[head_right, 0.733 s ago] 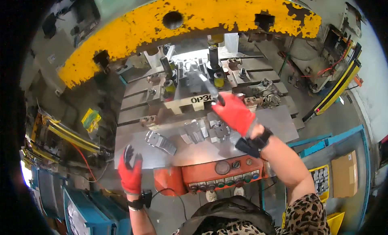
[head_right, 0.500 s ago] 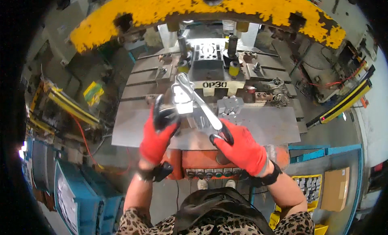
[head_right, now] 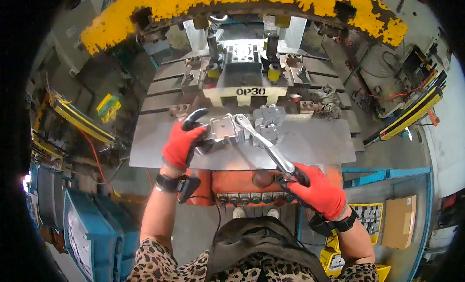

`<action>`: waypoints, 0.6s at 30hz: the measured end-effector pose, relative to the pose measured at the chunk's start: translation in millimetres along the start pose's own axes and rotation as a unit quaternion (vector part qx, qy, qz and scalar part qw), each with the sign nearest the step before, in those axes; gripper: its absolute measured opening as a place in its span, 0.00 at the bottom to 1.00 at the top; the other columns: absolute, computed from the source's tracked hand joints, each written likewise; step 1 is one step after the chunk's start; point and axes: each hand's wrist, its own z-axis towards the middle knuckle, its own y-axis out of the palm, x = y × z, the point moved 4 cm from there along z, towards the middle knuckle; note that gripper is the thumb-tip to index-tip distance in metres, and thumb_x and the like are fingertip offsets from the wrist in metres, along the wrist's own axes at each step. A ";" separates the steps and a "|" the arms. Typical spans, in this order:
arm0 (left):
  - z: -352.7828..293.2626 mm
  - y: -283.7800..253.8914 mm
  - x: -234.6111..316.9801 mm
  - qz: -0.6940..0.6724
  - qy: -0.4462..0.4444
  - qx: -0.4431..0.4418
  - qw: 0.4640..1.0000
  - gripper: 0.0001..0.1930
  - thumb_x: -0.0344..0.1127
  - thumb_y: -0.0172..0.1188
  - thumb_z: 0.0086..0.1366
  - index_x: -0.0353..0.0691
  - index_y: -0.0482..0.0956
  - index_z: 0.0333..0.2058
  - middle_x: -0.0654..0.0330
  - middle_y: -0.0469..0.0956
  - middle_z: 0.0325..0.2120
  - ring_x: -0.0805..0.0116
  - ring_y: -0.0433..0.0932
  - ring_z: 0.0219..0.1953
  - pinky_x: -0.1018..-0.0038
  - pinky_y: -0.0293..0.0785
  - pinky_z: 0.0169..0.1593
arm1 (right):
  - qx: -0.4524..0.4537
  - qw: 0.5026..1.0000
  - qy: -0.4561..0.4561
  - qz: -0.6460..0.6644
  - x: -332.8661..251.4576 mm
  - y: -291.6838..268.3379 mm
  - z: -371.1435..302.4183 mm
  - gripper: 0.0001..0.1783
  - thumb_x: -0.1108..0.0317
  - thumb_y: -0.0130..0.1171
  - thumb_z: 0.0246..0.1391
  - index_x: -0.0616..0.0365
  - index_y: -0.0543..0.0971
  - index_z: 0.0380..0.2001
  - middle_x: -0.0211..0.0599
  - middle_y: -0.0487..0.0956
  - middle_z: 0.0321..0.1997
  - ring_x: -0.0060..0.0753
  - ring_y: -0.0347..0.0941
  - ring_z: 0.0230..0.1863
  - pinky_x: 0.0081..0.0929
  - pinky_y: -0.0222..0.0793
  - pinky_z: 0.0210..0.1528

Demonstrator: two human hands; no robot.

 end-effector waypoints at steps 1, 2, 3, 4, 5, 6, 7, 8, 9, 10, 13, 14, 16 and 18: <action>-2.2 2.7 4.1 -0.003 0.006 0.024 1.000 0.29 0.28 0.67 0.76 0.36 0.79 0.74 0.59 0.87 0.47 0.71 0.87 0.47 0.71 0.89 0.50 | -0.028 0.996 0.052 0.069 2.7 0.1 5.2 0.28 0.62 0.75 0.67 0.59 0.84 0.67 0.36 0.87 0.40 0.30 0.84 0.46 0.31 0.79 0.37; -7.3 3.4 6.8 -0.005 0.010 0.047 0.999 0.29 0.29 0.67 0.77 0.36 0.78 0.75 0.58 0.87 0.49 0.70 0.88 0.48 0.70 0.89 0.50 | -0.050 0.984 0.107 0.133 1.0 0.3 12.6 0.24 0.62 0.73 0.68 0.60 0.85 0.63 0.34 0.87 0.39 0.28 0.84 0.45 0.30 0.79 0.36; -12.8 3.5 7.6 -0.008 0.014 0.070 0.997 0.30 0.30 0.67 0.77 0.36 0.77 0.76 0.58 0.87 0.50 0.70 0.88 0.49 0.70 0.89 0.50 | -0.074 0.974 0.119 0.178 -11.7 -4.5 24.6 0.21 0.61 0.72 0.70 0.61 0.85 0.59 0.32 0.86 0.37 0.26 0.84 0.44 0.30 0.79 0.36; -18.1 -3.0 6.0 -0.014 0.021 0.071 0.997 0.30 0.30 0.67 0.77 0.36 0.77 0.76 0.57 0.87 0.52 0.69 0.88 0.50 0.70 0.89 0.50 | -0.100 0.961 0.128 0.222 -31.4 -9.0 37.7 0.17 0.61 0.70 0.71 0.62 0.86 0.55 0.30 0.86 0.36 0.24 0.83 0.43 0.29 0.79 0.36; -25.9 -18.6 3.9 -0.016 0.028 0.077 0.997 0.30 0.30 0.67 0.78 0.36 0.76 0.76 0.57 0.86 0.54 0.68 0.88 0.51 0.69 0.89 0.51 | -0.109 0.964 0.151 0.191 -51.8 -14.4 48.8 0.15 0.60 0.66 0.73 0.62 0.85 0.47 0.30 0.84 0.33 0.23 0.81 0.37 0.30 0.77 0.34; -32.8 -28.4 4.6 -0.021 0.037 0.076 0.996 0.31 0.30 0.67 0.78 0.36 0.75 0.77 0.56 0.86 0.56 0.67 0.88 0.52 0.68 0.89 0.51 | -0.102 0.966 0.131 0.200 -54.9 -18.7 62.6 0.15 0.59 0.66 0.73 0.62 0.85 0.47 0.30 0.84 0.33 0.22 0.81 0.37 0.30 0.76 0.34; -40.3 -32.5 4.8 -0.023 0.063 0.087 0.994 0.31 0.29 0.66 0.78 0.36 0.75 0.77 0.56 0.86 0.58 0.66 0.88 0.54 0.66 0.89 0.53 | -0.090 0.967 0.115 0.209 -51.6 -21.3 76.8 0.15 0.58 0.66 0.73 0.61 0.85 0.47 0.30 0.83 0.32 0.22 0.80 0.36 0.30 0.75 0.33; -48.5 -36.2 4.7 -0.024 0.087 0.100 0.991 0.30 0.29 0.65 0.78 0.35 0.75 0.77 0.56 0.86 0.60 0.66 0.87 0.55 0.65 0.89 0.54 | -0.070 0.968 0.105 0.214 -49.2 -24.4 92.5 0.16 0.57 0.66 0.74 0.61 0.85 0.47 0.30 0.82 0.32 0.22 0.80 0.35 0.31 0.74 0.32; -61.6 -37.9 14.6 -0.022 0.078 0.100 0.992 0.32 0.23 0.66 0.78 0.35 0.73 0.78 0.58 0.84 0.61 0.68 0.84 0.58 0.68 0.88 0.57 | -0.052 0.970 0.093 0.221 -47.8 -27.3 108.6 0.17 0.56 0.66 0.74 0.61 0.84 0.47 0.30 0.81 0.31 0.21 0.79 0.34 0.31 0.73 0.31; -74.0 -43.8 16.8 -0.012 0.081 0.114 0.990 0.32 0.23 0.66 0.78 0.36 0.73 0.79 0.57 0.84 0.62 0.67 0.85 0.58 0.67 0.88 0.57 | -0.026 0.971 0.087 0.223 -50.7 -26.3 127.9 0.18 0.54 0.66 0.75 0.60 0.84 0.46 0.30 0.80 0.30 0.22 0.79 0.32 0.31 0.72 0.30; -103.0 -70.0 8.7 -0.001 0.057 0.173 0.983 0.32 0.25 0.66 0.79 0.37 0.73 0.79 0.54 0.84 0.61 0.64 0.85 0.60 0.67 0.88 0.56 | 0.017 0.970 0.055 0.235 -62.2 -26.2 191.9 0.20 0.51 0.65 0.76 0.60 0.83 0.45 0.29 0.77 0.25 0.25 0.75 0.24 0.33 0.68 0.24; -111.2 -81.8 1.7 0.003 0.052 0.186 0.981 0.32 0.25 0.66 0.79 0.37 0.73 0.78 0.54 0.84 0.61 0.64 0.85 0.60 0.67 0.88 0.55 | 0.005 0.969 0.034 0.245 -62.1 -24.0 216.9 0.20 0.50 0.65 0.76 0.60 0.83 0.45 0.30 0.76 0.23 0.27 0.74 0.19 0.34 0.65 0.20; -123.5 -101.1 -12.5 0.012 0.042 0.207 0.977 0.32 0.26 0.66 0.79 0.37 0.73 0.78 0.53 0.84 0.61 0.64 0.86 0.59 0.67 0.88 0.54 | 0.038 0.970 -0.009 0.242 -44.7 -15.0 267.2 0.20 0.51 0.65 0.76 0.60 0.83 0.44 0.30 0.75 0.21 0.29 0.70 0.14 0.36 0.62 0.16; -135.5 -112.9 -15.0 0.022 0.039 0.226 0.973 0.32 0.26 0.66 0.79 0.37 0.73 0.78 0.53 0.84 0.61 0.65 0.85 0.58 0.67 0.87 0.54 | 0.027 0.973 -0.024 0.230 -56.2 -7.5 279.3 0.18 0.52 0.66 0.76 0.59 0.83 0.42 0.29 0.76 0.22 0.27 0.69 0.13 0.33 0.61 0.16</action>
